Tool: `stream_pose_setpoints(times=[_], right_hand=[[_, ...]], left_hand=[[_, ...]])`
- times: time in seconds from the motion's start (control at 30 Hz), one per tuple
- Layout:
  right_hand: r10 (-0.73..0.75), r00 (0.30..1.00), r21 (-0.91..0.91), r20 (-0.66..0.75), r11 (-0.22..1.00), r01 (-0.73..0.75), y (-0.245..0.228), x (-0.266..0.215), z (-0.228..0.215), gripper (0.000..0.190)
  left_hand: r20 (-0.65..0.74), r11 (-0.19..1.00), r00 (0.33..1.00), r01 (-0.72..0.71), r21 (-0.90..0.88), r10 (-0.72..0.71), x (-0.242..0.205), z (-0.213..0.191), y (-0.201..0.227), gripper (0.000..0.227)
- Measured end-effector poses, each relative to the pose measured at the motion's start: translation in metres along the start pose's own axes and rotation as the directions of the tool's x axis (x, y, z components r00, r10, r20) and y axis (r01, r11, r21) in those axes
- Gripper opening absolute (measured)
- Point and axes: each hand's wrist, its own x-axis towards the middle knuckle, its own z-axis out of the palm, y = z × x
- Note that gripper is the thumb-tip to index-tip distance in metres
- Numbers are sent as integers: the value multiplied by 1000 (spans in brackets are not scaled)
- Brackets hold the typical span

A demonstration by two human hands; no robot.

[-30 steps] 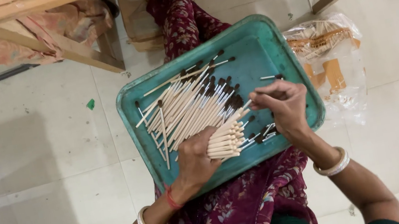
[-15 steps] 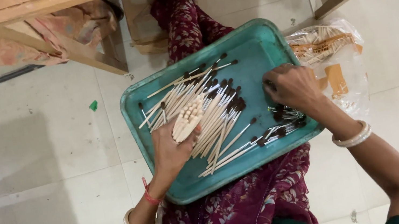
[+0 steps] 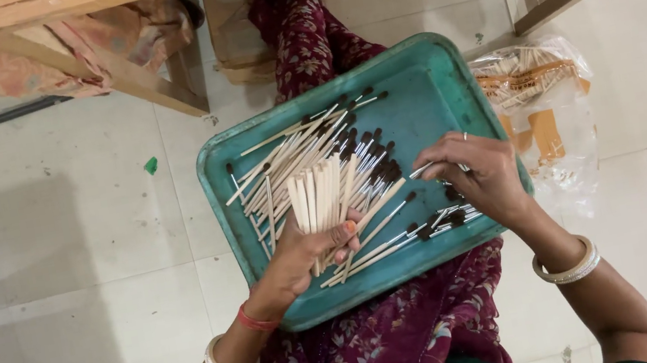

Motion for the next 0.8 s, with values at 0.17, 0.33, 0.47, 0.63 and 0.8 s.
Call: stream_pose_setpoints(times=[0.17, 0.33, 0.47, 0.63, 0.8], right_hand=[[27, 999, -20, 29, 999, -27, -5, 3, 3, 11], [-58, 992, 17, 109, 998, 57, 3, 1, 12, 13], [-53, 989, -77, 135, 995, 64, 26, -8, 37, 10], [212, 959, -124, 191, 974, -190, 36, 15, -3, 33], [209, 965, -354, 159, 925, -142, 48, -6, -52, 13]], left_hand=[[2, 1000, 1000, 3, 12, -3, -1, 6, 5, 32], [-25, 989, 997, -74, 132, 78, 6, -6, -21, 25], [141, 191, 731, -351, 917, 667, -5, 11, -10, 40], [103, 175, 690, -321, 931, 717, -8, 4, 5, 33], [-216, 727, 874, -200, 657, 436, 2, -21, -20, 18]])
